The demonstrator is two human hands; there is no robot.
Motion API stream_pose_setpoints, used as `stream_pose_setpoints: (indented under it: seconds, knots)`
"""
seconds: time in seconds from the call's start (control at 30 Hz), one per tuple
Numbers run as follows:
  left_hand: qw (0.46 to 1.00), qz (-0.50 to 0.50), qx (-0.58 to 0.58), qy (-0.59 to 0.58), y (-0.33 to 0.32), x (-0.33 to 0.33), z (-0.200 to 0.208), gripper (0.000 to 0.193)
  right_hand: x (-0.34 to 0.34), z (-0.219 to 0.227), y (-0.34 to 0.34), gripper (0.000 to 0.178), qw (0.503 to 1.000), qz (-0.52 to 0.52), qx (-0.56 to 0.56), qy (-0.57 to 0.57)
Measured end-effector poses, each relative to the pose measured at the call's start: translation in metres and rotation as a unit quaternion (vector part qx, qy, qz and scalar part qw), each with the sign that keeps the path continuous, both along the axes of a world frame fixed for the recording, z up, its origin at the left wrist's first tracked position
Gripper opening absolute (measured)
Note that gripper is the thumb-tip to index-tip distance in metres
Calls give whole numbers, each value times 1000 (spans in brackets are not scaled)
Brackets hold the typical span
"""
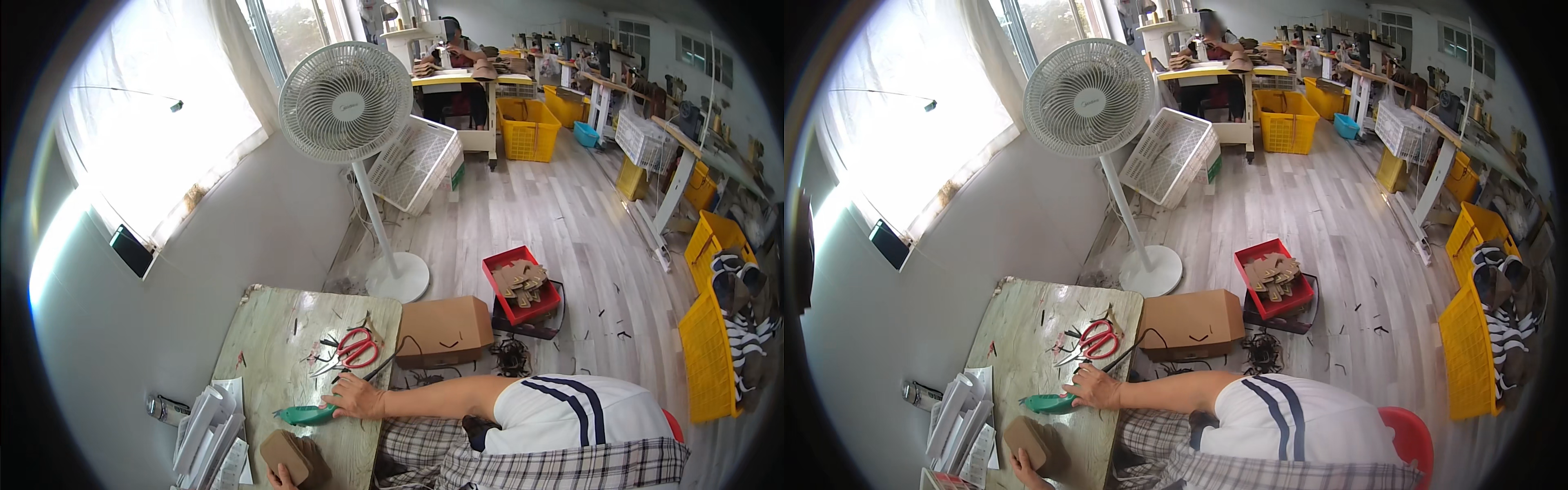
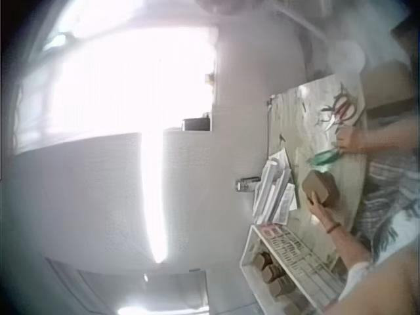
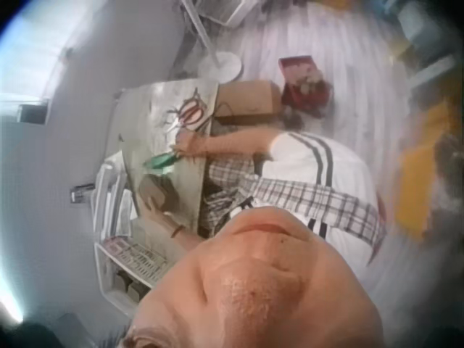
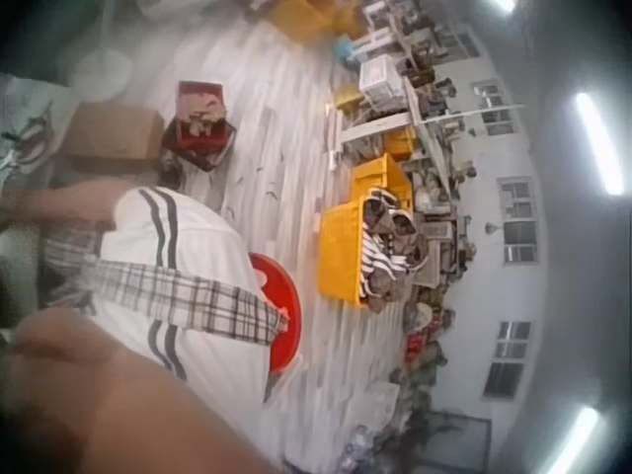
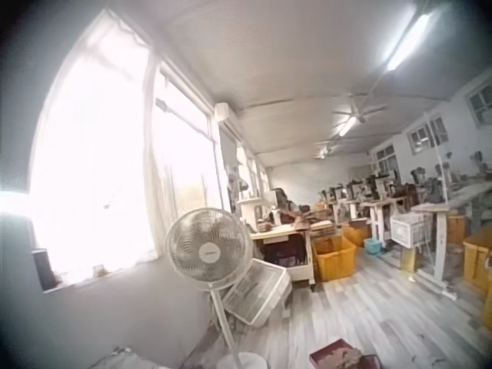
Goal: The person first handles a stack of white paper or plastic sheets, then uses a green rotary tool to trim the edges of several brown cardboard pieces one by one. The trimmed pieces are placed on the table.
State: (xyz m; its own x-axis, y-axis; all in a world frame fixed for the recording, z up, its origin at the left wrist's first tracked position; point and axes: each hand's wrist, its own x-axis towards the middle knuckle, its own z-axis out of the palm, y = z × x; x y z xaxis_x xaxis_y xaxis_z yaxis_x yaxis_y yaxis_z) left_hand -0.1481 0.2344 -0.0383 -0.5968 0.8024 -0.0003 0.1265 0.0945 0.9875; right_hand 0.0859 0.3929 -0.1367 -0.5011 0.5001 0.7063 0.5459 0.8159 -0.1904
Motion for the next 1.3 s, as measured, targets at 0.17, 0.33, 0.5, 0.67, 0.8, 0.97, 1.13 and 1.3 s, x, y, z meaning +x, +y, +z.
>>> stream_pose_setpoints:
  seconds: [0.17,0.33,0.5,0.67,0.8,0.97,1.13,1.3]
  knots:
    - [988,-12,-76,136,2,-20,1,56,-9,4,-2,58,998,-27,-30,-39]
    - [887,-3,-87,453,-3,-31,-19,47,-14,-3,-2,60,998,-35,-13,-45]
    - [900,87,-86,417,2,-32,-44,58,-23,-7,-1,52,997,-54,39,-43]
    - [900,134,-8,415,14,-11,-52,51,-45,-4,1,53,986,-53,-52,-146]
    - [884,169,31,434,13,-13,-47,43,-62,9,11,49,974,-37,-192,-111]
    - [977,107,170,74,-1,-24,-43,27,-47,30,9,39,891,40,-450,-39]
    - [936,169,281,-126,-23,29,4,25,19,65,-2,57,901,42,-432,9]
    - [861,192,356,-310,-61,60,-8,28,65,85,-52,36,790,148,-593,45]
